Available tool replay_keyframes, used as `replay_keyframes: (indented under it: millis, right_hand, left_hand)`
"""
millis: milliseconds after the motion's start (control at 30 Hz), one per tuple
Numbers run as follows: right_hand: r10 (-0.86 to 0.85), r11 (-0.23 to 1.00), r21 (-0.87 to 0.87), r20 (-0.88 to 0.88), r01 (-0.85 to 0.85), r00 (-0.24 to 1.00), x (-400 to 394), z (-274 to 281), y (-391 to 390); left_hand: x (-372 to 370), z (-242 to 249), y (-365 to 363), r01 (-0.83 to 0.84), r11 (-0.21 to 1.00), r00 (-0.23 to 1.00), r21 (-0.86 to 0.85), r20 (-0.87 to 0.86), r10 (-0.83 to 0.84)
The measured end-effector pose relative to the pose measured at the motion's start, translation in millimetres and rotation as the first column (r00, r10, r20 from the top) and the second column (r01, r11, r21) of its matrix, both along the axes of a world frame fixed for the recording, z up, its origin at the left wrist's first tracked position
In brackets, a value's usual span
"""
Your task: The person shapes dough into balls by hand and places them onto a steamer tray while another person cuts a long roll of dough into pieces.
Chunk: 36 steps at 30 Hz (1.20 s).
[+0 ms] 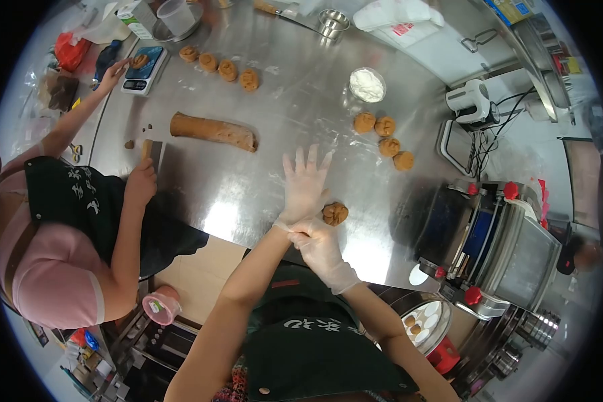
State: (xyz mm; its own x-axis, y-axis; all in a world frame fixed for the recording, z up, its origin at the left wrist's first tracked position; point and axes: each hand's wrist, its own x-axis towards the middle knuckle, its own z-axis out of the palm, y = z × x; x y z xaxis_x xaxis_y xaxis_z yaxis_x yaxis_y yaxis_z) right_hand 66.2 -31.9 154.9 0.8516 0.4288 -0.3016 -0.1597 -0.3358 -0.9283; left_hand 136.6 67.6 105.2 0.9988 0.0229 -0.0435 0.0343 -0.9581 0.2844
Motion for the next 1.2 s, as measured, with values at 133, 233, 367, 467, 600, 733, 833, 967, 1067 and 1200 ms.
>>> replay_keyframes:
  millis: [133, 233, 367, 467, 600, 733, 833, 967, 1067, 1200]
  right_hand:
    - [-0.071, 0.996, 0.049, -0.049, 0.073, 0.996, -17.7, 1.1, 7.3]
    - [0.087, 0.985, 0.171, -0.345, -0.029, 0.935, -23.8, 36.7, 1.2]
    - [-0.524, 0.85, -0.134, -0.109, 0.51, 0.844, 28.4, -11.6, -58.5]
    - [-0.368, 0.711, -0.427, 0.451, 0.558, 0.813, 51.8, -85.6, -70.4]
    - [0.112, 0.624, -0.642, 0.638, 0.446, 0.762, 54.4, -123.5, -54.4]
    - [0.092, 0.618, -0.642, 0.633, 0.455, 0.769, 69.7, -143.6, -57.9]
    - [0.041, 0.699, -0.478, 0.769, 0.531, 0.638, 93.5, -150.1, -58.0]
    - [0.03, 0.787, -0.473, 0.671, 0.396, 0.741, 92.2, -141.0, -65.6]
    - [0.159, 0.688, -0.612, 0.651, 0.39, 0.742, 73.6, -119.2, -67.9]
    - [0.06, 0.644, -0.598, 0.662, 0.477, 0.747, 79.0, -135.1, -70.8]
  left_hand:
    - [-4.6, -16.7, -2.2, -0.031, 0.949, 0.999, -0.313, -0.039, 0.019]
    - [-6.2, -38.7, 1.2, -0.146, 0.807, 0.987, -0.573, -0.026, 0.161]
    - [-38.7, -56.7, 14.1, -0.102, 0.663, 0.972, -0.742, 0.068, 0.226]
    - [-73.1, -87.4, -9.0, -0.067, 0.663, 0.984, -0.746, 0.061, 0.168]
    - [-82.7, -93.2, -29.2, -0.045, 0.692, 0.997, -0.721, 0.006, 0.071]
    - [-81.1, -86.4, -31.5, 0.007, 0.737, 0.999, -0.676, 0.029, 0.017]
    - [-68.7, -92.8, -32.5, 0.068, 0.746, 0.996, -0.662, 0.091, -0.01]
    - [-65.4, -104.4, -39.2, 0.079, 0.679, 0.997, -0.73, 0.075, -0.035]
    - [-55.5, -103.6, -47.6, 0.05, 0.671, 0.999, -0.74, 0.043, -0.027]
    - [-53.3, -86.4, -51.2, -0.078, 0.614, 0.997, -0.785, -0.072, 0.035]
